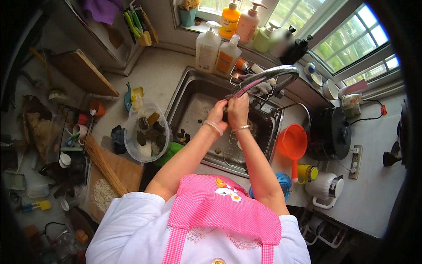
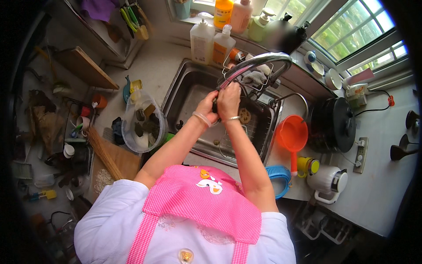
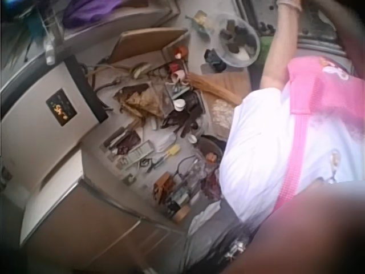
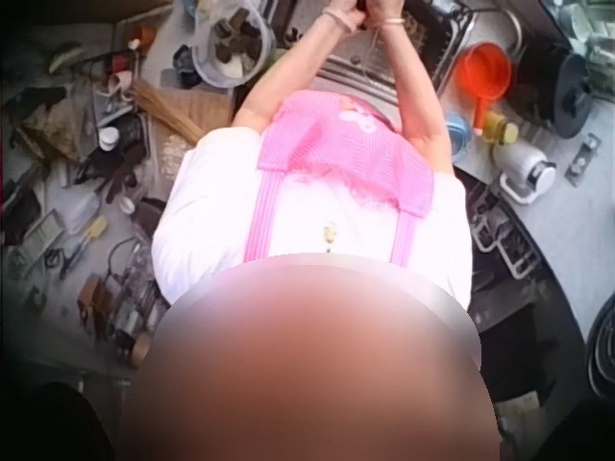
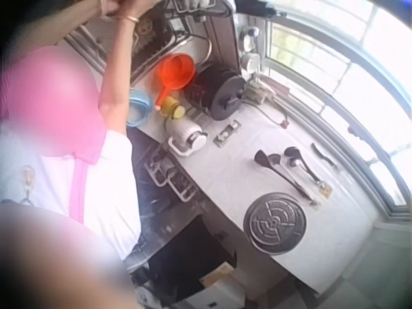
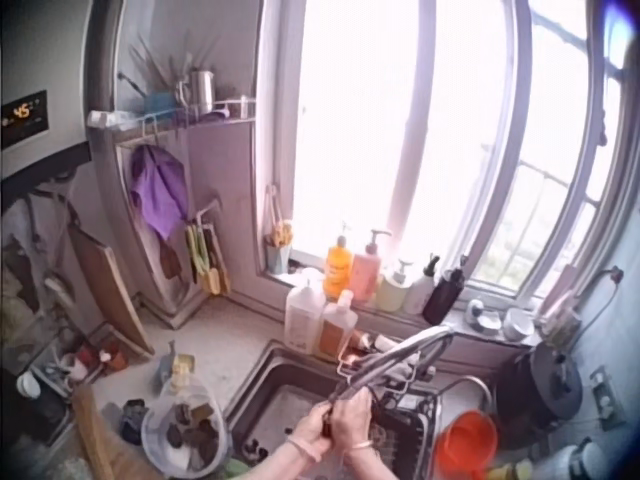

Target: The person washes small dark pieces of seaweed under running water in a kitchen sink. They handle the pieces one at a time, rinsing and rubbing them before placing them into a clear plastic container.

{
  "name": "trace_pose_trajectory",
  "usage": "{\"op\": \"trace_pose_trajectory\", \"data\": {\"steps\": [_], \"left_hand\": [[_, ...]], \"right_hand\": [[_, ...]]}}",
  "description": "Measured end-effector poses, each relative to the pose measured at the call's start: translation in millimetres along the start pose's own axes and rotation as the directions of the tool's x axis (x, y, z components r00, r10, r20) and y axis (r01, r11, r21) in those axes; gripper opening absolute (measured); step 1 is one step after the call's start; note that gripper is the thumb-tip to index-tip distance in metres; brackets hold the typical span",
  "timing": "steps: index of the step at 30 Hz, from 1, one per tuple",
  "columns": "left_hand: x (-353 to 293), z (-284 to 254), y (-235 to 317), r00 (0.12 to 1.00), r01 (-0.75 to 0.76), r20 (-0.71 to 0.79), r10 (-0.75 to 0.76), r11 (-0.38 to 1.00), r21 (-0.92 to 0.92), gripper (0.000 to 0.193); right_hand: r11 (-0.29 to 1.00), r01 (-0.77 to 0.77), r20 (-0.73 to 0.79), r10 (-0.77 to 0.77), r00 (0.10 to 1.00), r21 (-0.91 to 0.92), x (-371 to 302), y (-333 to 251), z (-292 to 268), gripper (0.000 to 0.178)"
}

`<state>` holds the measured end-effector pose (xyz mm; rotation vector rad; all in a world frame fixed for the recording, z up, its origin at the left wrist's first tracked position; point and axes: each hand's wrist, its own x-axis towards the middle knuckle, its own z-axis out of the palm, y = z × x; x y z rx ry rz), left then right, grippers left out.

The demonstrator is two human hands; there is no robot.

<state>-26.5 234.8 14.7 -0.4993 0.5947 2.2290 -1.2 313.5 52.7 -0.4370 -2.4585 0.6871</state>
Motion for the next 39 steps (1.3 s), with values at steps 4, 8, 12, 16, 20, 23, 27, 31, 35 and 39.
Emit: {"op": "trace_pose_trajectory", "data": {"steps": [4, 8, 12, 16, 20, 23, 27, 31, 35, 39], "left_hand": [[22.7, -26.7, 31.0, 0.998, 0.028, 0.051, -0.032, 0.996, 0.084, 0.017], [-11.2, 4.2, 0.0, 0.992, 0.118, -0.038, -0.118, 0.993, 0.004, 0.020], [12.7, -7.3, 7.1, 0.982, 0.131, 0.151, -0.117, 0.988, -0.087, 0.022], [21.8, -30.4, 32.3, 0.996, 0.001, 0.092, -0.007, 0.998, 0.065, 0.018], [7.0, -15.9, 1.6, 0.999, 0.047, 0.028, -0.046, 0.999, -0.022, 0.020], [-10.2, -10.9, 22.1, 0.990, 0.105, 0.095, -0.101, 0.994, -0.037, 0.019], [-30.3, 1.4, 32.9, 0.997, 0.076, -0.019, -0.076, 0.996, -0.042, 0.021], [-10.3, -16.2, 27.0, 0.995, 0.104, 0.023, -0.102, 0.989, -0.105, 0.017], [-5.2, -23.7, 21.2, 0.993, 0.091, 0.085, -0.085, 0.994, -0.065, 0.015], [4.2, -17.8, 10.9, 1.000, -0.005, 0.011, 0.006, 0.998, -0.065, 0.011]], "right_hand": [[0.944, 0.071, 0.051, -0.092, 0.994, 0.322, -32.0, -51.7, -7.8, 0.012], [0.999, 0.001, 0.074, -0.005, 0.997, 0.052, -7.5, 3.4, 7.2, 0.014], [0.999, 0.030, -0.088, -0.028, 0.996, 0.014, -0.7, -2.2, 12.3, 0.016], [0.978, 0.091, 0.023, -0.097, 0.995, 0.188, -25.9, -31.4, 7.7, 0.016], [0.977, -0.116, -0.107, 0.137, 0.985, 0.181, 6.7, 21.7, 19.0, 0.015], [0.349, -0.428, 0.252, 0.449, 0.857, 0.834, 10.6, 22.3, 8.8, 0.011], [0.333, -0.415, 0.207, 0.513, 0.833, 0.847, 7.0, -11.5, -20.3, 0.010], [0.942, -0.064, 0.010, 0.064, 0.998, 0.328, -26.9, -13.8, -6.7, 0.013], [0.972, 0.010, 0.030, -0.018, 0.999, 0.233, -37.5, -25.1, -2.2, 0.014], [0.995, 0.008, -0.058, -0.002, 0.998, 0.101, -6.6, -9.8, 6.1, 0.013]]}}
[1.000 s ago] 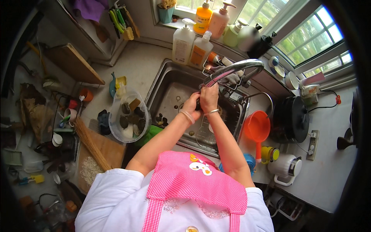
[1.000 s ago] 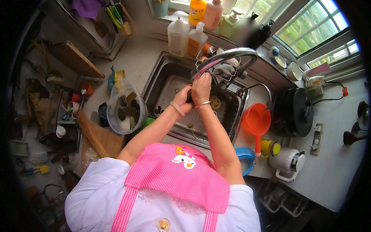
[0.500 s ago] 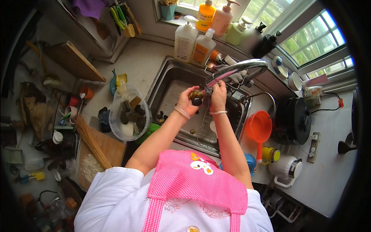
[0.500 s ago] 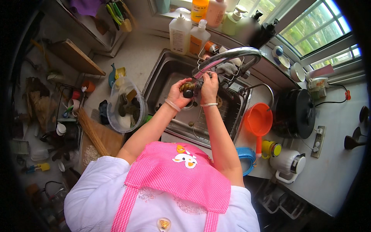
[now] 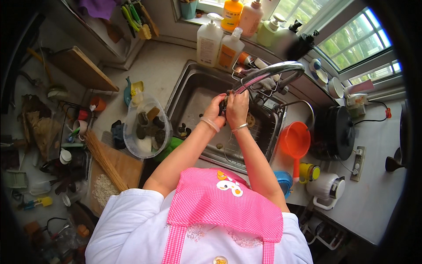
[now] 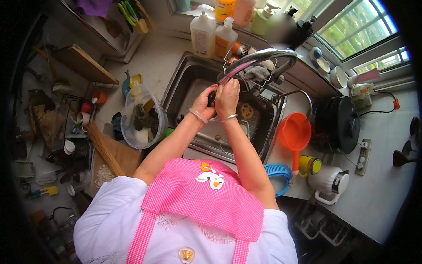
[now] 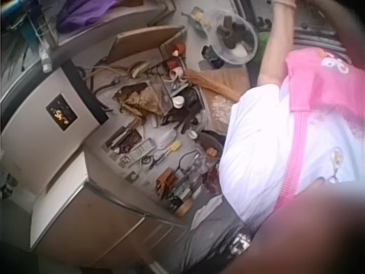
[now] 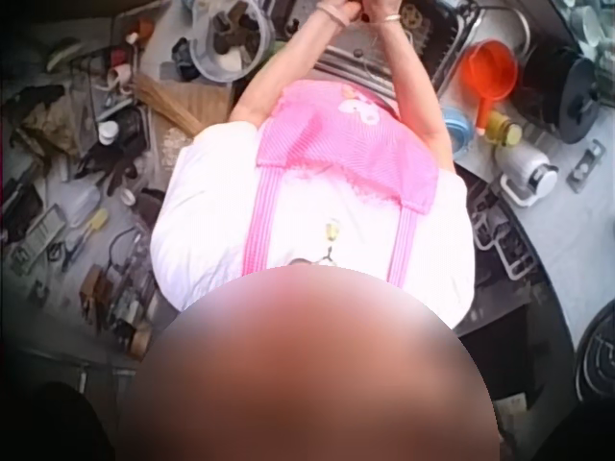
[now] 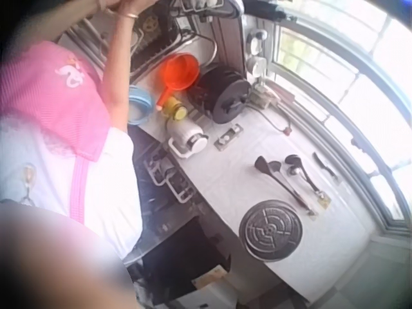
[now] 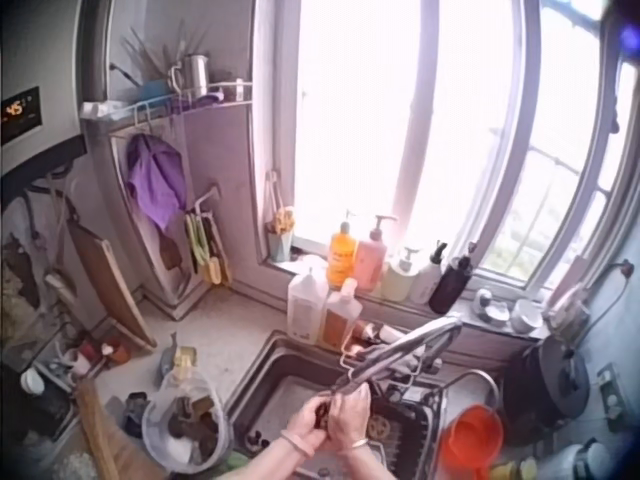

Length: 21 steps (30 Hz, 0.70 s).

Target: The person washes small dark pieces of seaweed under running water in a kitchen sink. They handle the pieces one at a time, rinsing and rubbing them before placing them into a clear plastic container.

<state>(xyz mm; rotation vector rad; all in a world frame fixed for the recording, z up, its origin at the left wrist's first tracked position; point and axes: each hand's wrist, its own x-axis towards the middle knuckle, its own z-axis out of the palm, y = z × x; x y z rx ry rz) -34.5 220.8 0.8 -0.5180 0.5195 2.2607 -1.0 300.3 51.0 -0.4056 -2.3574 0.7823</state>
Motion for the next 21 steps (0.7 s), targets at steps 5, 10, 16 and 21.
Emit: {"op": "trace_pose_trajectory", "data": {"steps": [5, 10, 16, 21], "left_hand": [[-5.0, 3.3, 21.6, 0.996, -0.016, -0.088, 0.027, 0.993, 0.114, 0.012], [6.9, -4.3, -8.0, 0.997, 0.032, -0.064, -0.036, 0.998, -0.058, 0.013], [8.0, -9.2, 17.1, 0.999, 0.031, -0.011, -0.030, 0.997, 0.067, 0.011], [-9.9, 15.5, 21.2, 1.000, -0.021, -0.004, 0.021, 0.998, 0.061, 0.015]], "right_hand": [[0.979, 0.045, 0.187, -0.083, 0.979, 0.198, -25.0, -13.6, -8.8, 0.015], [0.998, 0.055, 0.108, -0.057, 0.993, 0.015, 9.1, 5.7, -7.2, 0.013], [0.981, 0.091, 0.144, -0.116, 0.983, 0.169, -22.1, -14.4, -11.8, 0.014], [0.988, 0.016, 0.024, -0.020, 1.000, 0.151, 12.5, -0.4, -8.8, 0.013]]}}
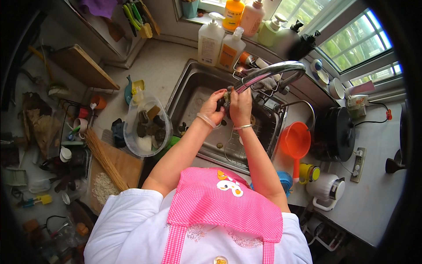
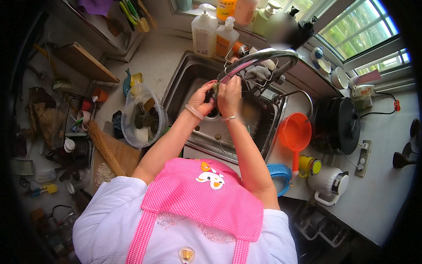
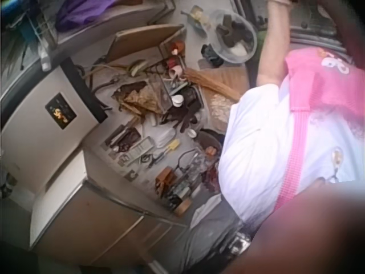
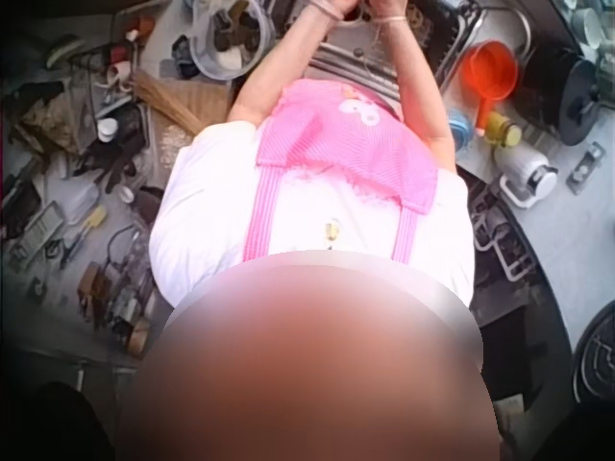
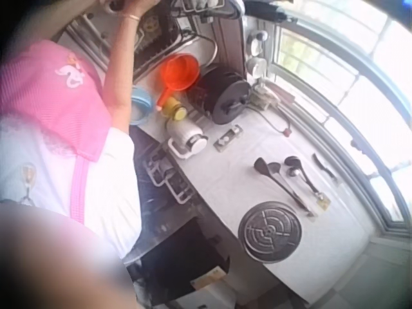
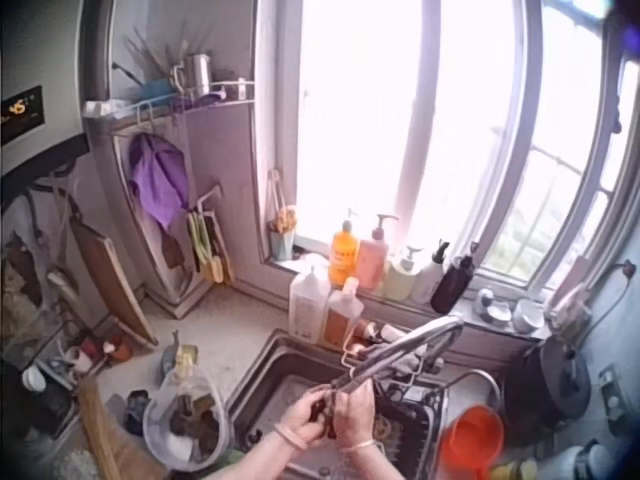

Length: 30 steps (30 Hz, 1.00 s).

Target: The person washes small dark pieces of seaweed under running water in a kitchen sink. They handle the pieces one at a time, rinsing and rubbing them before placing them into a clear plastic container.

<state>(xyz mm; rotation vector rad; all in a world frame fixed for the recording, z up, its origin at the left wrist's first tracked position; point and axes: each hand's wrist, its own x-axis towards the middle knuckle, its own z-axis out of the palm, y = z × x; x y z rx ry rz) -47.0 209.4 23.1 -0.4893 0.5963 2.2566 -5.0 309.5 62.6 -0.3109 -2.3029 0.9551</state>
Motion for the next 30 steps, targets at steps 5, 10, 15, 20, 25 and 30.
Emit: {"op": "trace_pose_trajectory", "data": {"steps": [5, 10, 15, 20, 25, 30], "left_hand": [[-5.2, 6.1, -1.5, 0.998, 0.045, 0.038, -0.041, 0.993, -0.112, 0.015], [5.7, -12.4, 2.7, 1.000, 0.000, 0.013, 0.001, 0.997, -0.077, 0.013], [7.3, -7.3, -8.9, 0.998, -0.003, -0.055, -0.001, 0.997, -0.075, 0.012], [12.7, -9.5, 6.9, 1.000, 0.029, 0.012, -0.028, 0.995, -0.091, 0.010], [10.3, 2.3, -8.5, 0.989, -0.097, -0.115, 0.090, 0.994, -0.059, 0.015], [-7.8, 4.6, 23.0, 0.999, -0.032, 0.028, 0.034, 0.998, -0.046, 0.017]], "right_hand": [[0.999, -0.037, -0.004, 0.038, 0.999, 0.018, -3.9, 0.5, -2.4, 0.015], [0.986, 0.164, 0.056, -0.163, 0.985, -0.015, -38.2, -25.5, 0.0, 0.012], [0.993, -0.114, 0.046, 0.115, 0.992, -0.028, -6.8, -11.8, -9.9, 0.011], [0.997, 0.070, 0.107, -0.072, 0.992, 0.027, -29.3, -31.0, -4.9, 0.015], [0.970, -0.030, -0.043, 0.020, 0.999, -0.240, -3.2, -12.2, 0.5, 0.020], [0.975, -0.081, 0.105, 0.060, 0.993, 0.206, -1.9, -16.4, -11.3, 0.017]]}}
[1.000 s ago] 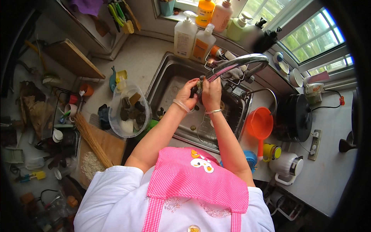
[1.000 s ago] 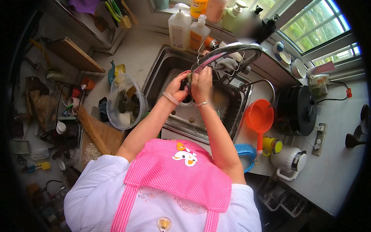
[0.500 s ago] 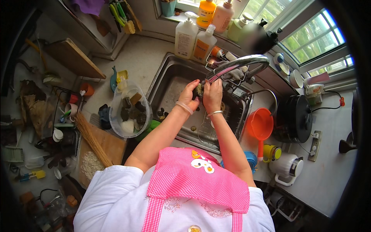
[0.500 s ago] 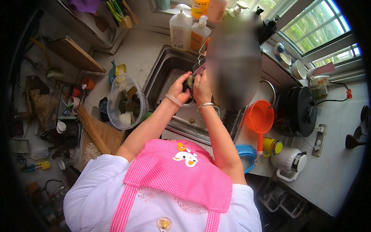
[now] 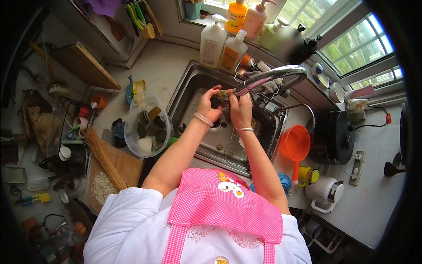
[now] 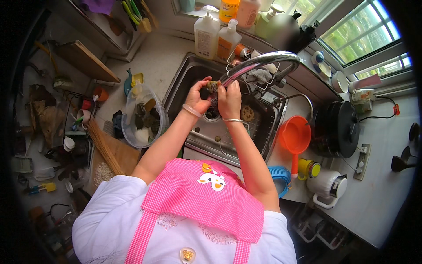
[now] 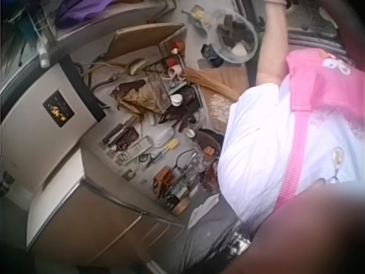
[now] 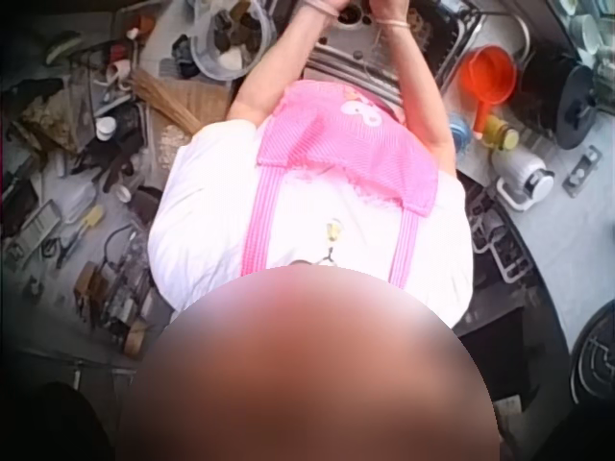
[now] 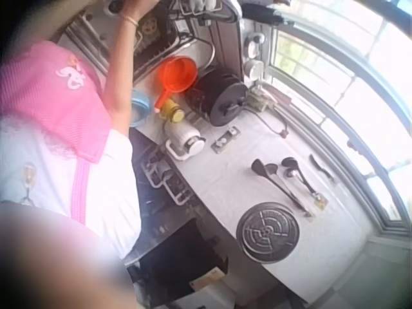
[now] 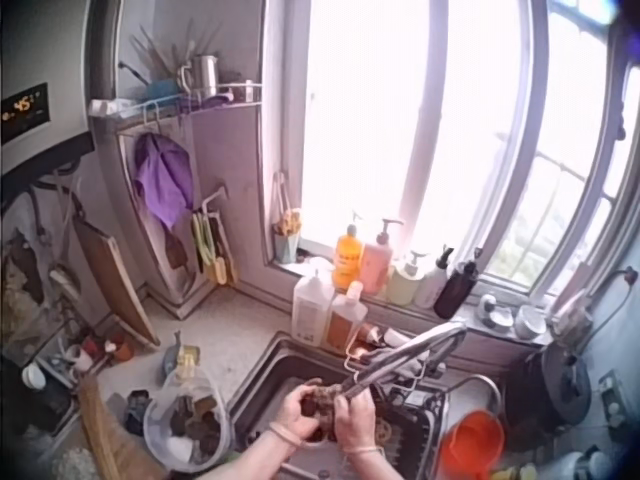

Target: The person washes small dark pieces of seaweed under running water in a kitchen sink. They handle the pieces one at a time, rinsing and rubbing them before placing them into a clear plastic container.

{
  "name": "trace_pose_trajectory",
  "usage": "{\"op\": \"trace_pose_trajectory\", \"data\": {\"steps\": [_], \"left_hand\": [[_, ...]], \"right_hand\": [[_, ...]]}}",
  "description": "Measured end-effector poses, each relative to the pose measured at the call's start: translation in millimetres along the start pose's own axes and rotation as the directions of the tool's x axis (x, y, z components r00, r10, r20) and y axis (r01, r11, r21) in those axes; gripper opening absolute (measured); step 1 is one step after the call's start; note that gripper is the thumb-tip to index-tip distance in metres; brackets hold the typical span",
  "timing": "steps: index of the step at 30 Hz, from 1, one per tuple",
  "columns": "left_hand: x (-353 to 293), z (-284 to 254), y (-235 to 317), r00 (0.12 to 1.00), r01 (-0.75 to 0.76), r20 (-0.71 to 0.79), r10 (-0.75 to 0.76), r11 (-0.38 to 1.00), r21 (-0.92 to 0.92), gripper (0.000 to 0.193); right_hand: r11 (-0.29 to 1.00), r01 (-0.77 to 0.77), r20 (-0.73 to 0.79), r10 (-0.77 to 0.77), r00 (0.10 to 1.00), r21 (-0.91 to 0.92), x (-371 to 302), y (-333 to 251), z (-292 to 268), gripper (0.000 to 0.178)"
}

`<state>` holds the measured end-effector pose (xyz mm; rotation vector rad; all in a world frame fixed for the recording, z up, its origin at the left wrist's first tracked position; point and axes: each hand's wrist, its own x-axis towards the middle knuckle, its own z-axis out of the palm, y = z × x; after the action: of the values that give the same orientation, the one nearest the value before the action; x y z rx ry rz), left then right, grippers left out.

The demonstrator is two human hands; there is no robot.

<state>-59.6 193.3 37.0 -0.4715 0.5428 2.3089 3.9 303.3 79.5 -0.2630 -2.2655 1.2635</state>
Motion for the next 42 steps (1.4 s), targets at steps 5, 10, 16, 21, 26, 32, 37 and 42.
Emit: {"op": "trace_pose_trajectory", "data": {"steps": [5, 10, 16, 21, 26, 32, 37, 42], "left_hand": [[-4.2, 4.4, -2.9, 1.000, -0.010, -0.018, 0.009, 0.998, -0.066, 0.018], [12.0, -13.1, -13.5, 0.994, -0.096, -0.050, 0.100, 0.992, 0.083, 0.015], [-16.2, -3.7, -47.0, 0.994, 0.076, -0.089, -0.059, 0.976, 0.203, 0.017], [-12.8, -1.6, -15.0, 0.974, 0.221, 0.014, -0.224, 0.969, 0.110, 0.018], [-15.9, 0.8, -6.7, 0.962, 0.267, 0.034, -0.272, 0.958, 0.100, 0.015], [-2.3, 1.9, -22.1, 0.986, -0.120, -0.092, 0.141, 0.972, 0.204, 0.011], [-8.3, -9.3, -28.2, 0.997, -0.068, 0.000, 0.074, 0.908, 0.413, 0.012], [-3.7, 11.4, -14.7, 0.965, -0.220, -0.033, 0.260, 0.874, 0.432, 0.011]], "right_hand": [[0.996, -0.003, -0.133, -0.009, 0.991, -0.086, 6.7, 3.4, -4.3, 0.013], [0.984, 0.116, 0.009, -0.115, 0.993, -0.137, -25.1, -18.9, 17.1, 0.013], [0.986, 0.017, -0.063, -0.028, 0.998, -0.168, 8.3, 13.5, 8.5, 0.011], [0.895, -0.282, -0.065, 0.323, 0.944, 0.346, 6.1, 22.6, -1.5, 0.013], [0.921, -0.219, -0.036, 0.243, 0.969, 0.322, 3.4, 31.7, -8.7, 0.015], [0.996, 0.019, 0.004, -0.019, 1.000, -0.087, -13.0, -13.9, 3.9, 0.012], [0.972, 0.068, 0.010, -0.067, 0.998, -0.225, -11.9, 3.8, 1.2, 0.011], [0.990, -0.037, 0.041, 0.043, 0.998, -0.139, -16.3, -7.9, 4.7, 0.013]]}}
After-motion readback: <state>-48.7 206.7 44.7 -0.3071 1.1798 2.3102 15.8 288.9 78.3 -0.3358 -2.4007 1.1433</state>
